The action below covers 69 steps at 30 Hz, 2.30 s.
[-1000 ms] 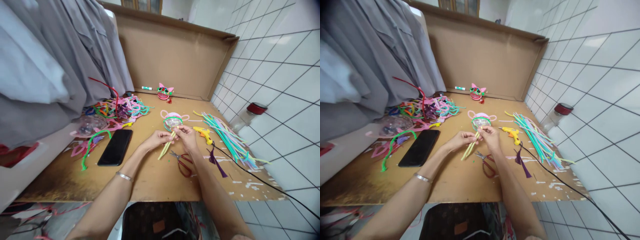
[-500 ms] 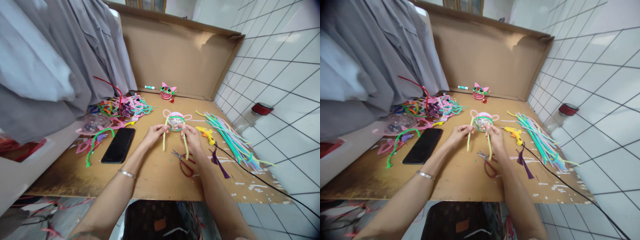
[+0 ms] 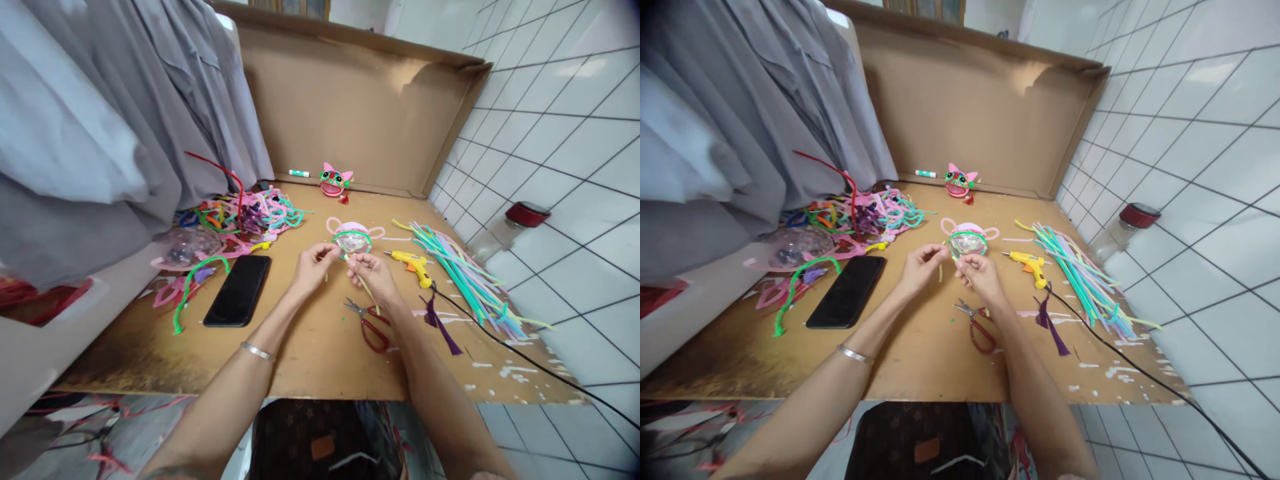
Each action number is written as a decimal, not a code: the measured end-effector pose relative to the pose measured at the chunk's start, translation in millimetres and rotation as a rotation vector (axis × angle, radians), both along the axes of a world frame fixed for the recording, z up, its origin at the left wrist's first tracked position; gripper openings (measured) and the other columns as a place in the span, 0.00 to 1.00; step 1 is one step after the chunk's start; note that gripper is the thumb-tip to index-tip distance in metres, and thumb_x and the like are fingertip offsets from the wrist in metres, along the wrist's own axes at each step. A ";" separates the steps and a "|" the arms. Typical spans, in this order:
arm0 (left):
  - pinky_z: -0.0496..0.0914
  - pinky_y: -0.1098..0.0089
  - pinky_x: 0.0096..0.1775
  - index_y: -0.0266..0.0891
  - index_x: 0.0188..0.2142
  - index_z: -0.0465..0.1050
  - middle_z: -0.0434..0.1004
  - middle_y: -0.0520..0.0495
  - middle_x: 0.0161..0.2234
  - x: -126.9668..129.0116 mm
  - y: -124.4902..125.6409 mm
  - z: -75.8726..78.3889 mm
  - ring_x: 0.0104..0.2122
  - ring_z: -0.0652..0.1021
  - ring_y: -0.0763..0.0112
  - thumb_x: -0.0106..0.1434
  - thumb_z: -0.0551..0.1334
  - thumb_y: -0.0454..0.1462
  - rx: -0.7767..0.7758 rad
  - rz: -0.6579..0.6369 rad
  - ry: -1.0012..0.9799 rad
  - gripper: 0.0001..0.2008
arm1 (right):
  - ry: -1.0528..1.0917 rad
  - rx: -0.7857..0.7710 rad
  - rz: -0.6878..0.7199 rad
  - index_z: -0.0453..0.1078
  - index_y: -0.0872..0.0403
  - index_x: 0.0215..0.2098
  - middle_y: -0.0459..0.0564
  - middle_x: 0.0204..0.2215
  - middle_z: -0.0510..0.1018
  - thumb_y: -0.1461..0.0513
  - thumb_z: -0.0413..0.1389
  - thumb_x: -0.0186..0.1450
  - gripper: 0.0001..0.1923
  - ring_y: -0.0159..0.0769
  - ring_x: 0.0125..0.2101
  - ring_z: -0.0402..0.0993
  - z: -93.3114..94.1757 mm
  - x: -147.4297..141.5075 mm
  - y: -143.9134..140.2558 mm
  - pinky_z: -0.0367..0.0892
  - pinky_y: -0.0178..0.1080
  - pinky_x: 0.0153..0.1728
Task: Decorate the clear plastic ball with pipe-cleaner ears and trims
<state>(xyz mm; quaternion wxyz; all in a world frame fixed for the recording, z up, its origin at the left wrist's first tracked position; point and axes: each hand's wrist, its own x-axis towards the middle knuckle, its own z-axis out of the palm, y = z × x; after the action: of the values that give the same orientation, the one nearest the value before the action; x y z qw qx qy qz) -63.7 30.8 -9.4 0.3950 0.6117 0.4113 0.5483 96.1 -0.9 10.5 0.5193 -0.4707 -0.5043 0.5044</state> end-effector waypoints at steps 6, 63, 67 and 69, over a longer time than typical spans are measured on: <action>0.67 0.70 0.38 0.36 0.32 0.77 0.79 0.47 0.31 13.4 -4.8 -1.8 0.33 0.74 0.70 0.54 0.66 0.51 -0.088 -0.185 -0.157 0.19 | -0.037 0.027 -0.062 0.71 0.54 0.22 0.42 0.14 0.74 0.50 0.66 0.46 0.18 0.23 0.12 0.60 0.1 -1.9 0.9 0.55 0.27 0.13; 0.54 0.77 0.22 0.37 0.21 0.66 0.63 0.57 0.17 -12.6 10.6 7.7 0.18 0.63 0.81 0.51 0.71 0.45 -0.193 0.170 -0.586 0.17 | -0.112 0.013 0.061 0.69 0.54 0.22 0.43 0.16 0.74 0.51 0.65 0.48 0.16 0.24 0.14 0.62 3.8 -1.1 -4.5 0.57 0.30 0.18; 0.54 0.78 0.21 0.37 0.23 0.66 0.64 0.57 0.19 -19.9 12.9 12.0 0.18 0.65 0.83 0.51 0.71 0.43 -0.208 0.187 -0.649 0.16 | -0.080 -0.014 0.034 0.69 0.54 0.23 0.43 0.17 0.75 0.50 0.65 0.48 0.17 0.24 0.15 0.63 1.4 3.2 -1.2 0.57 0.29 0.18; 0.54 0.79 0.21 0.37 0.23 0.66 0.64 0.57 0.19 -20.5 12.2 13.6 0.18 0.65 0.83 0.52 0.71 0.42 -0.208 0.193 -0.664 0.16 | -0.079 -0.026 0.030 0.69 0.54 0.24 0.43 0.17 0.75 0.49 0.64 0.48 0.18 0.24 0.15 0.63 1.0 4.7 -0.4 0.57 0.29 0.17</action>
<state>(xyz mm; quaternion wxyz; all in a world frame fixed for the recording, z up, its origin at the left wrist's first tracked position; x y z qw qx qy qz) -84.1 43.0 4.2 0.5138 0.3151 0.3697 0.7071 100.8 -1.3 11.4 0.4852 -0.4892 -0.5248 0.4999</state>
